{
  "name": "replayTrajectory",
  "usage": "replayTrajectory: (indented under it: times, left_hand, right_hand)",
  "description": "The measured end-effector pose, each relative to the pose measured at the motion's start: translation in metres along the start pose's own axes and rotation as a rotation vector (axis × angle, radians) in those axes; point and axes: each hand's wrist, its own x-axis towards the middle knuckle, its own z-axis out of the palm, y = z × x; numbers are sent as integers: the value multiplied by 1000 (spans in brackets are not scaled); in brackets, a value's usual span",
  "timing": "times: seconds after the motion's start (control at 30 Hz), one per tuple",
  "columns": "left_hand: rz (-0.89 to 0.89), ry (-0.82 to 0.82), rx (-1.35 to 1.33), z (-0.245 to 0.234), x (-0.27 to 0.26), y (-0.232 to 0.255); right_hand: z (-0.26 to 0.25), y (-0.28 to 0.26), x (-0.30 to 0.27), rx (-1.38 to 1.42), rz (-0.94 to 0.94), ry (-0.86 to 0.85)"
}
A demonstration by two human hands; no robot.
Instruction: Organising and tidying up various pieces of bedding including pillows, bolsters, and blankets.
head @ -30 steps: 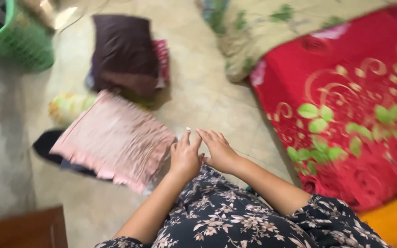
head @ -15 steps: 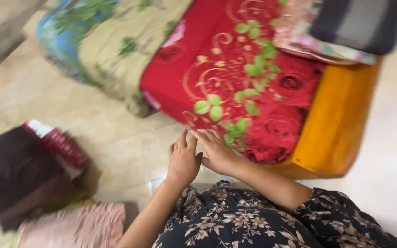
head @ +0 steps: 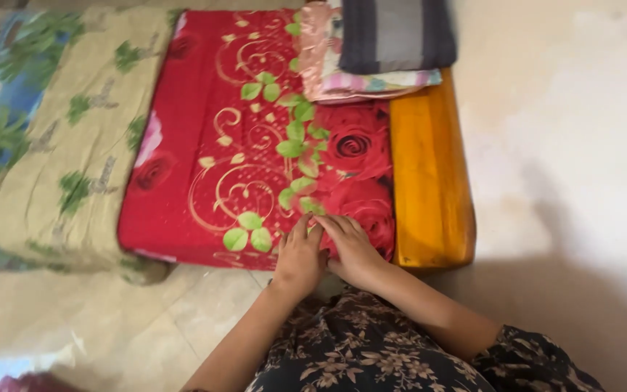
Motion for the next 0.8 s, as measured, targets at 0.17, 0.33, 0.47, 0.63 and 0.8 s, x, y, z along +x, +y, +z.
replayTrajectory:
  times: [0.17,0.33,0.47,0.63,0.8]
  left_hand:
    - [78,-115,-36,12,60,3]
    - [156,-162,-71,25,123,-18]
    - [187,-224,-111,6,188,-33]
    - [216,-278,-225,7,257,-64]
    - [262,-260,-313,25,307,-75]
  right_hand:
    - [-17,35,15,-11,104,91]
    - [-23,72,53,-61,168,144]
    - [-33,96,102,-48,196,191]
    - [-43,128,153,-61,275,139]
    - [-51,153,181,-83,371,149]
